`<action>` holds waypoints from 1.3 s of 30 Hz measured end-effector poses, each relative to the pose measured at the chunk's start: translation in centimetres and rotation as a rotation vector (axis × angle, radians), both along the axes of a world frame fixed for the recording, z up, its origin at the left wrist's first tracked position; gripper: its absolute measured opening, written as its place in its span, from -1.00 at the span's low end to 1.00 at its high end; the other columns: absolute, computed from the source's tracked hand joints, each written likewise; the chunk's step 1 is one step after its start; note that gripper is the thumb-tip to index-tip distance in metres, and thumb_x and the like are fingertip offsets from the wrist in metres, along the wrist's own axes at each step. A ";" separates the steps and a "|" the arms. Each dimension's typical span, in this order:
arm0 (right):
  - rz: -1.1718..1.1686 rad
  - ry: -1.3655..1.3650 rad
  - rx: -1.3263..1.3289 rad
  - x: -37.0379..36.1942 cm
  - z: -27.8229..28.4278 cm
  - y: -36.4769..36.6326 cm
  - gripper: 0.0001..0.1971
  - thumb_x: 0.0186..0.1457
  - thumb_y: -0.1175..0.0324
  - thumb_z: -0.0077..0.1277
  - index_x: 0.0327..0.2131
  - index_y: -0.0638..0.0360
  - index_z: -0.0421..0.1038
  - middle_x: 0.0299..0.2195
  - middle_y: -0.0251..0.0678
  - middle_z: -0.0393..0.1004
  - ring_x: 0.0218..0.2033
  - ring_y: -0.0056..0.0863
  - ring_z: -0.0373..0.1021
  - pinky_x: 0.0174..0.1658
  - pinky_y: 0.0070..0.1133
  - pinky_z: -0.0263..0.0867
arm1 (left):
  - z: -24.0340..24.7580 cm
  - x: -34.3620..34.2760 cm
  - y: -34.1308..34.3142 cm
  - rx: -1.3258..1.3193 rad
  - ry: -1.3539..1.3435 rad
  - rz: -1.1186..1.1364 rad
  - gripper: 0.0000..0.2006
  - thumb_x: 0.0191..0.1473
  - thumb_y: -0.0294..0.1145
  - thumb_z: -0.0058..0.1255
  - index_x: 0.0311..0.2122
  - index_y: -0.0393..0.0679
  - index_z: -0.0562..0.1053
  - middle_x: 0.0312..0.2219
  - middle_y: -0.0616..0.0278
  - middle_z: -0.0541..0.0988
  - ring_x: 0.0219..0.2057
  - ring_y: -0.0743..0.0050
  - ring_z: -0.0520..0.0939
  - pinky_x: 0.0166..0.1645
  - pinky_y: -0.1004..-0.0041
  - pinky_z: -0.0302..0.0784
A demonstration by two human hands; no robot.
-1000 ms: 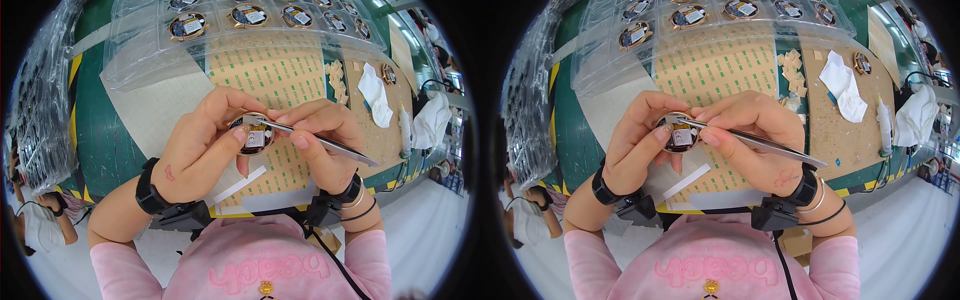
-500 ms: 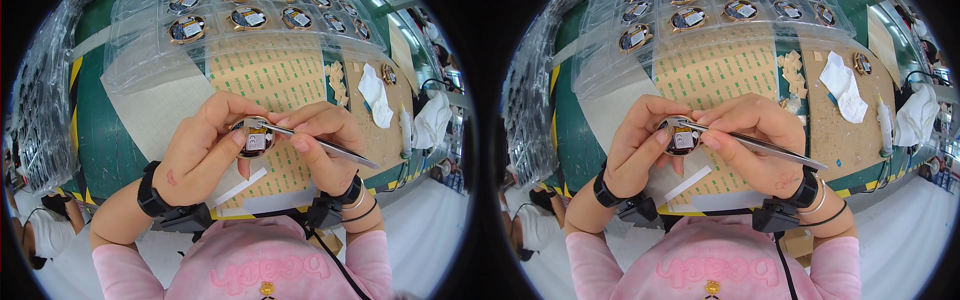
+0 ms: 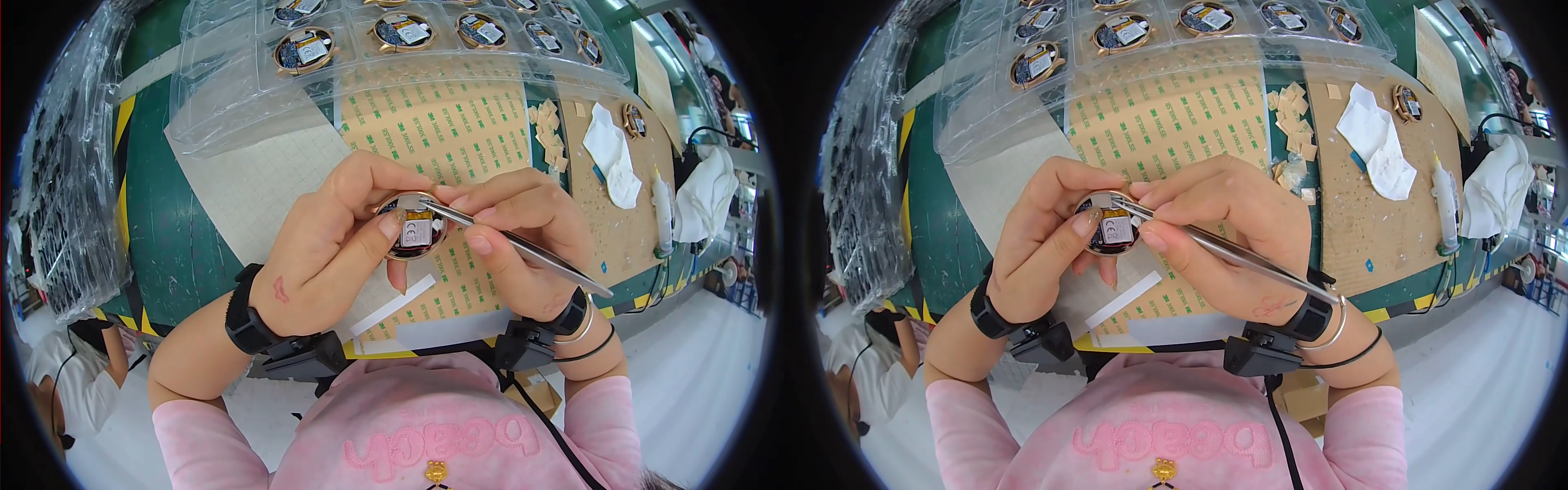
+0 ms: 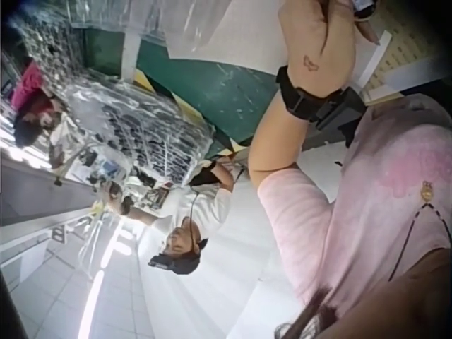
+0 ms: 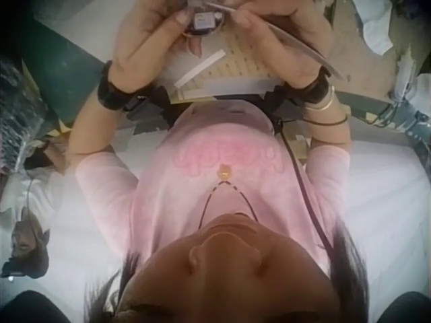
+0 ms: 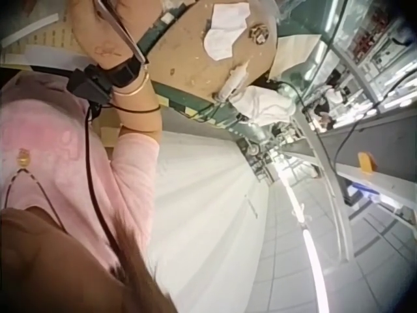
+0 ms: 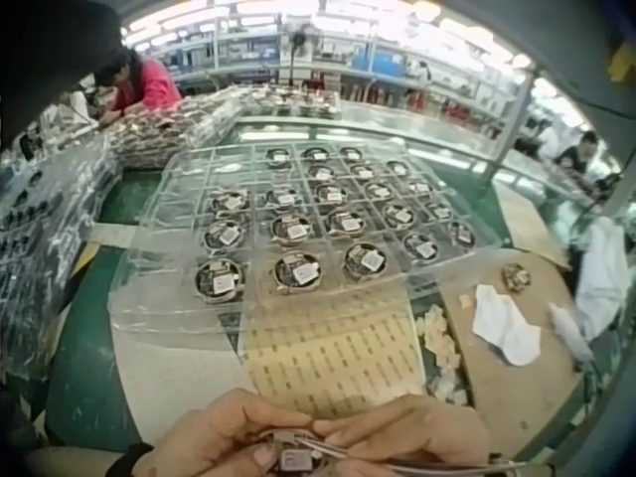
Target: Perform manual assembly of smartwatch components, including battery and circuit board placement using tweezers.
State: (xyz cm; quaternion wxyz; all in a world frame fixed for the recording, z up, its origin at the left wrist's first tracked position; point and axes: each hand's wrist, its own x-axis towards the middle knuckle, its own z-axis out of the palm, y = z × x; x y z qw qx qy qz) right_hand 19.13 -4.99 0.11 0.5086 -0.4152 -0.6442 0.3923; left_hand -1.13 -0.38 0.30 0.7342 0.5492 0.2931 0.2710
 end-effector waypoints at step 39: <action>0.000 -0.312 0.245 -0.2 0.5 -0.1 -0.77 -0.11 0.61 0.15 -0.35 0.22 0.32 -0.33 -0.12 0.47 -0.23 -0.23 0.48 -0.22 -0.50 0.44 | -0.5 0.1 0.0 -0.068 -0.030 0.016 -0.77 0.21 -0.41 -0.36 -0.07 -0.20 0.25 -0.26 0.16 0.49 -0.64 0.66 0.49 -0.61 0.76 0.23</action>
